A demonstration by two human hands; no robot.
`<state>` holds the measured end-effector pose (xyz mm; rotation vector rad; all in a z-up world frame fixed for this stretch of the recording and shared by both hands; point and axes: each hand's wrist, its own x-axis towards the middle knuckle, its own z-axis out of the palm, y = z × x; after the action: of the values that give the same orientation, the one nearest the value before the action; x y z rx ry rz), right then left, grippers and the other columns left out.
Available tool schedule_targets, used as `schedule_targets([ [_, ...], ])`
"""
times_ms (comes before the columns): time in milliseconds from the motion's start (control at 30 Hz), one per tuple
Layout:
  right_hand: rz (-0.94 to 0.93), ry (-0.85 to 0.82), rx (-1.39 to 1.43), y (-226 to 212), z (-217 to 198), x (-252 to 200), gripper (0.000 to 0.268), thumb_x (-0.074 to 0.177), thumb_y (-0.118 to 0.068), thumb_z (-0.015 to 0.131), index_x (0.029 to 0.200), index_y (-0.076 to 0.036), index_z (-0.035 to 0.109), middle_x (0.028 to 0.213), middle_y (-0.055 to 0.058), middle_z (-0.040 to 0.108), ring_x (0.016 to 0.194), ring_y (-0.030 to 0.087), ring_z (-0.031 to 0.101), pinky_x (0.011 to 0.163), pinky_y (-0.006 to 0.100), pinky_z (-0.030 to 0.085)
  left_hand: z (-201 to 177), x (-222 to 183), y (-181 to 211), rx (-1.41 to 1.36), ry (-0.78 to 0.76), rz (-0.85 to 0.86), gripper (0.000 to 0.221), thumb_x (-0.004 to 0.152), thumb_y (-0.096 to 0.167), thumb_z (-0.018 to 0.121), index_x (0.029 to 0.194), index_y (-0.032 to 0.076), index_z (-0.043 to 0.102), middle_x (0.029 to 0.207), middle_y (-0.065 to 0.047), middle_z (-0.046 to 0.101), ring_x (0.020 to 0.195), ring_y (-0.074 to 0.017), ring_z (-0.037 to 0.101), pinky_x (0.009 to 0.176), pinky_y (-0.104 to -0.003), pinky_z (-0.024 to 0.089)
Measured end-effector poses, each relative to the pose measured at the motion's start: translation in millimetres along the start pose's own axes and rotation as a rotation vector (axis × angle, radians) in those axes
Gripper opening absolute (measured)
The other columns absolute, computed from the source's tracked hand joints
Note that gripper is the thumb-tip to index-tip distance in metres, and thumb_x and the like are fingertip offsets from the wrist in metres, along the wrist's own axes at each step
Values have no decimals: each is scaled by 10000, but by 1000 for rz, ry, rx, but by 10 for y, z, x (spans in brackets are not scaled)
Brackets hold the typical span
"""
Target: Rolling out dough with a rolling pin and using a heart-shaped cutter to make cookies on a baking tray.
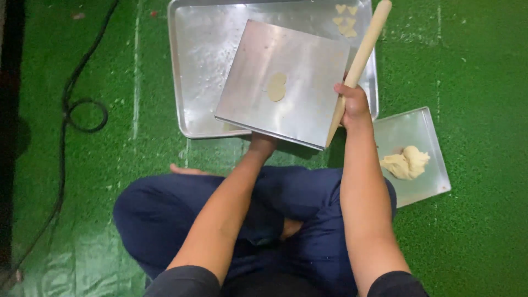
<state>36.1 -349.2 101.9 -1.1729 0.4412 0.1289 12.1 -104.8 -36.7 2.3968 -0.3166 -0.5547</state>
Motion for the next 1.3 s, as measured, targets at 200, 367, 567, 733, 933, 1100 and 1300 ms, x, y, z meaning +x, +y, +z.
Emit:
schedule_targets([
  [200, 72, -153, -111, 751, -384, 692, 466, 848, -117, 843, 1279, -91, 668, 1002, 73, 707, 967, 239, 710, 1059, 450, 534, 357, -446, 239, 113, -102, 9, 399, 988, 343, 581, 1109, 3, 751, 1056, -190, 742, 1052, -394, 715, 902, -548, 552],
  [367, 136, -208, -171, 1050, -271, 887, 517, 861, -69, 828, 1345, -111, 652, 1077, 94, 728, 1013, 294, 719, 1008, 499, 560, 502, -703, 355, 192, -187, 12, 409, 967, 358, 606, 1083, -6, 753, 1018, -188, 747, 1014, -394, 734, 864, -556, 571],
  [567, 202, -242, -311, 1382, -255, 1108, 616, 896, -65, 794, 1463, -123, 560, 1250, 124, 714, 1156, 325, 688, 1037, 563, 534, 589, -901, 400, 259, -322, 38, 452, 969, 384, 599, 1071, -29, 753, 1016, -216, 747, 1006, -409, 741, 859, -572, 580],
  [733, 222, -148, -554, 1156, 405, 611, 736, 960, -77, 736, 1594, -84, 361, 1466, 199, 579, 1378, 407, 527, 1141, 578, 437, -62, -1167, 530, 166, -449, 40, 484, 974, 409, 616, 1107, -33, 759, 1066, -258, 744, 1063, -426, 727, 895, -583, 572],
  [933, 72, -35, -1120, 1314, 493, 522, 808, 910, -346, 832, 1555, -55, 441, 1401, 238, 600, 1365, 421, 532, 1138, 573, 420, -1182, -839, -18, 28, -443, -100, 644, 943, 231, 706, 1481, -58, 503, 1420, -305, 594, 1370, -454, 539, 1140, -582, 426],
  [1100, 74, -56, -1095, 1421, 609, 393, 672, 889, -277, 838, 1452, -44, 554, 1269, 217, 665, 1241, 406, 624, 1033, 559, 492, -1772, -558, -989, 110, -52, -340, 643, 970, 490, 683, 1391, 8, 624, 1345, -252, 654, 1324, -423, 573, 1072, -549, 478],
  [1300, -44, -42, -1155, 1346, 637, 234, 528, 933, -164, 763, 1412, -69, 562, 1230, 221, 667, 1211, 445, 629, 976, 598, 500, -2021, -599, -1271, 43, 43, -459, 613, 957, 442, 691, 1318, -52, 655, 1317, -293, 657, 1289, -461, 587, 1040, -585, 505],
])
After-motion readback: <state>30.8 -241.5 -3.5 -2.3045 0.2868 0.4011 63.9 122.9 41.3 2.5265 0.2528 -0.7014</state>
